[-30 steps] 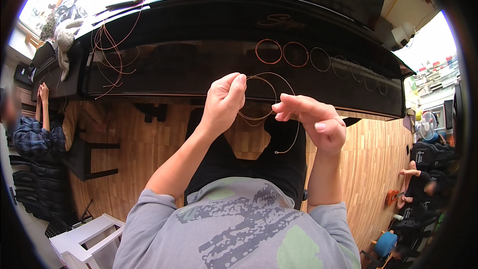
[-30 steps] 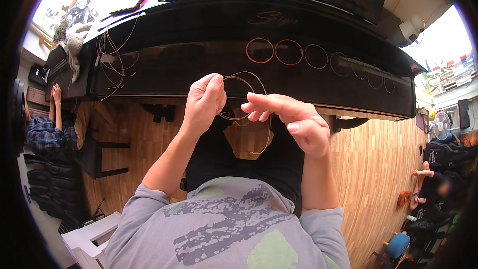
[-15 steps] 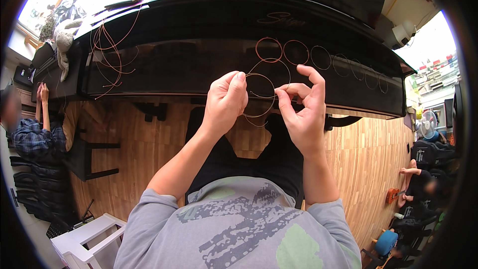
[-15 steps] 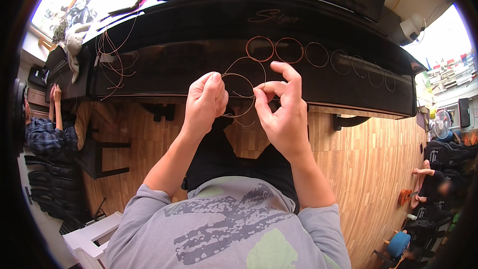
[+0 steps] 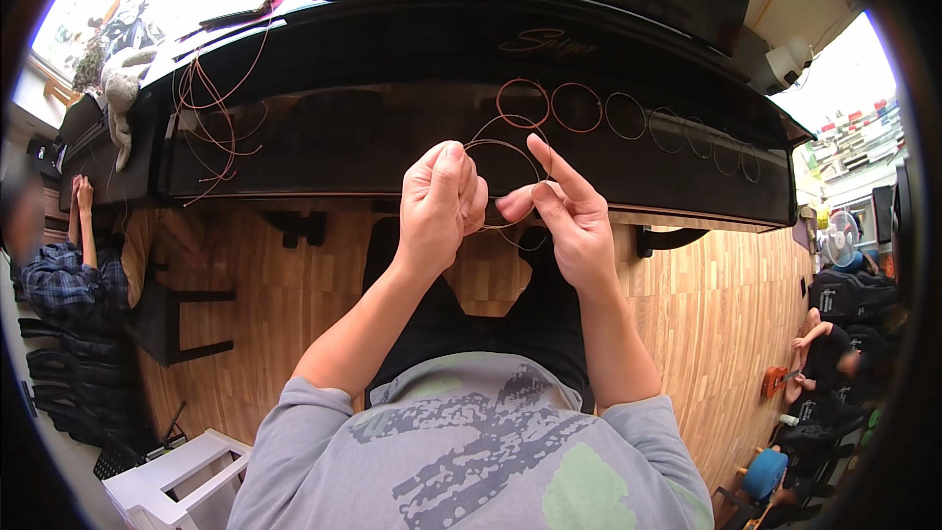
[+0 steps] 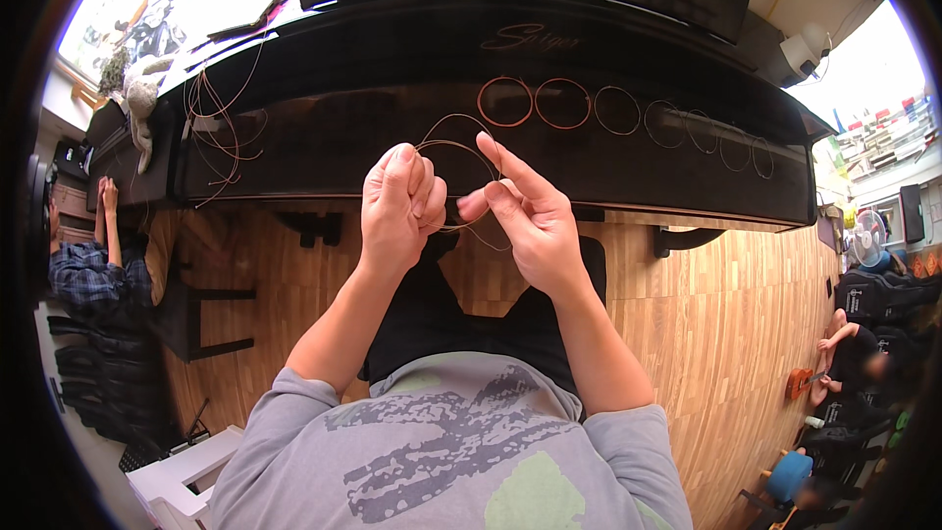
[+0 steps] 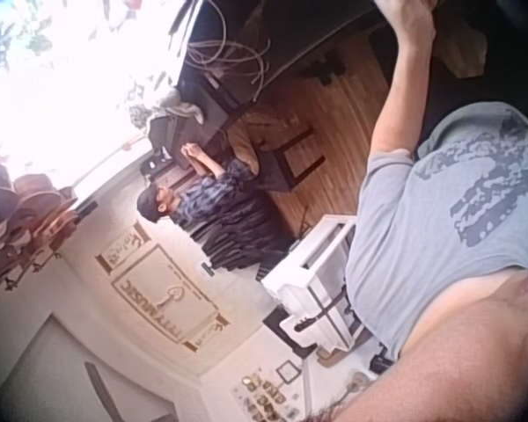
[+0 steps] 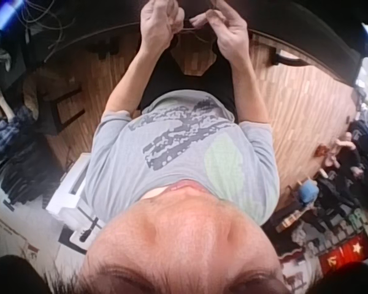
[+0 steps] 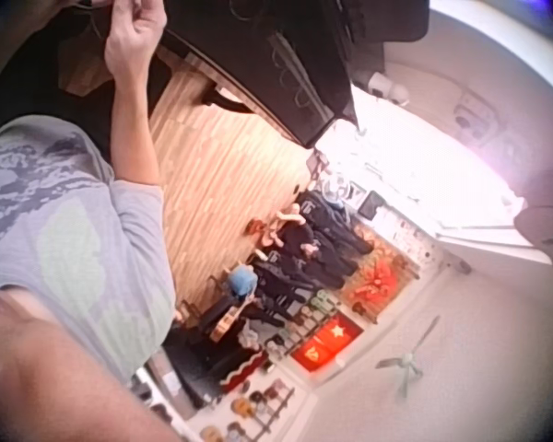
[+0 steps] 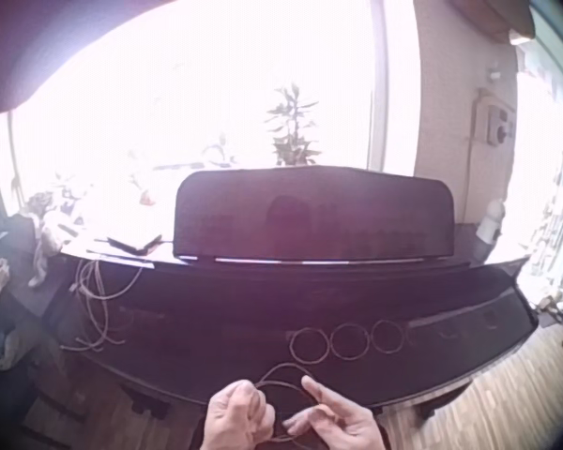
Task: The person shapes flexible copper wire into circular loops by hand, twisting the ends to secure them. They place each completed loop on the piano surface and repeat the process with additional wire pieces.
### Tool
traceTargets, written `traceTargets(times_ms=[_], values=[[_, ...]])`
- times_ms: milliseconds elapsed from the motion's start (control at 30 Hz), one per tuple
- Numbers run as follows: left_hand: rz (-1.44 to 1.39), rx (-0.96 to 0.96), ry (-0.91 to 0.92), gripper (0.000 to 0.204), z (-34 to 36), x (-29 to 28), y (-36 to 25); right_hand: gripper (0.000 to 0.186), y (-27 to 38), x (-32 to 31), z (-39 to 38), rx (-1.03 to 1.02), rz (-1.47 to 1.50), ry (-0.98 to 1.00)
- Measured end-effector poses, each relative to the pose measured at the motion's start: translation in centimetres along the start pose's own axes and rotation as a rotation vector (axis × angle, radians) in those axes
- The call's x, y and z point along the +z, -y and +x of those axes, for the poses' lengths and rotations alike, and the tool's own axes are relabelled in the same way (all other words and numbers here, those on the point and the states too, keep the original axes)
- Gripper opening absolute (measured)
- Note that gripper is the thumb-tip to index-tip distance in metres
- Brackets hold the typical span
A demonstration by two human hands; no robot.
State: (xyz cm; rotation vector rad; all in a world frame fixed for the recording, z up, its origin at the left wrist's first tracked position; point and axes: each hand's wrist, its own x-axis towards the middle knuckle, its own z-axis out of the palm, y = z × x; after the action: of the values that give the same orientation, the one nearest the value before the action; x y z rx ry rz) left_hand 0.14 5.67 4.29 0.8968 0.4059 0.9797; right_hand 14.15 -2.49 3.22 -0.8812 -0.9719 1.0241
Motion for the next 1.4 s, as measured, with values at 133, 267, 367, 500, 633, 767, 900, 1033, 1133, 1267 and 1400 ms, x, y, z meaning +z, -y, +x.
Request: traceTargets(times_ms=[133, 267, 367, 500, 633, 767, 900, 1033, 1133, 1267, 1400], values=[[0.003, -0.008, 0.007, 0.039, 0.0, -0.2, 0.1, 0.043, 0.4, -0.6, 0.0, -0.045, -0.197, 0.025], [0.059, 0.012, -0.025, 0.04, 0.2, -0.8, 0.0, 0.026, 2.3, -0.6, -0.2, 0.018, -0.321, -0.047], [0.115, 0.088, -0.027, 0.041, 0.5, -1.6, -0.1, 0.015, 2.9, -1.9, -0.3, 0.095, -0.54, -0.057], [0.292, 0.198, -0.074, 0.04, 0.5, -2.2, -0.1, 0.01, 3.4, -3.1, -0.6, 0.213, -0.284, -0.042], [0.485, 0.318, -0.089, 0.039, -0.1, -2.4, 0.7, 0.009, 3.8, -3.3, -0.4, 0.206, 0.009, 0.062], [0.658, 0.462, -0.088, 0.037, -0.4, -2.9, 1.8, 0.009, 3.7, -3.3, -0.2, 0.282, 0.517, 0.141], [0.725, 0.51, -0.076, 0.036, -0.9, -2.4, 2.4, 0.012, 3.5, -1.1, 0.2, 0.16, 0.247, -0.073], [0.458, 0.335, -0.098, 0.038, -0.9, -1.1, 2.2, 0.012, 1.9, 0.6, -0.2, 0.048, -0.143, -0.178], [0.066, 0.089, -0.146, 0.039, -0.2, -0.6, 2.0, 0.013, 0.7, 0.6, -0.2, -0.251, -0.863, -0.153], [-0.028, -0.01, -0.157, 0.039, 0.0, -0.6, 1.9, 0.01, -0.8, 0.6, -0.2, -0.171, -0.445, -0.091], [-0.022, -0.012, -0.155, 0.039, 0.0, -0.5, 1.7, 0.014, -0.7, 0.8, -0.6, -0.063, -0.296, 0.01]])
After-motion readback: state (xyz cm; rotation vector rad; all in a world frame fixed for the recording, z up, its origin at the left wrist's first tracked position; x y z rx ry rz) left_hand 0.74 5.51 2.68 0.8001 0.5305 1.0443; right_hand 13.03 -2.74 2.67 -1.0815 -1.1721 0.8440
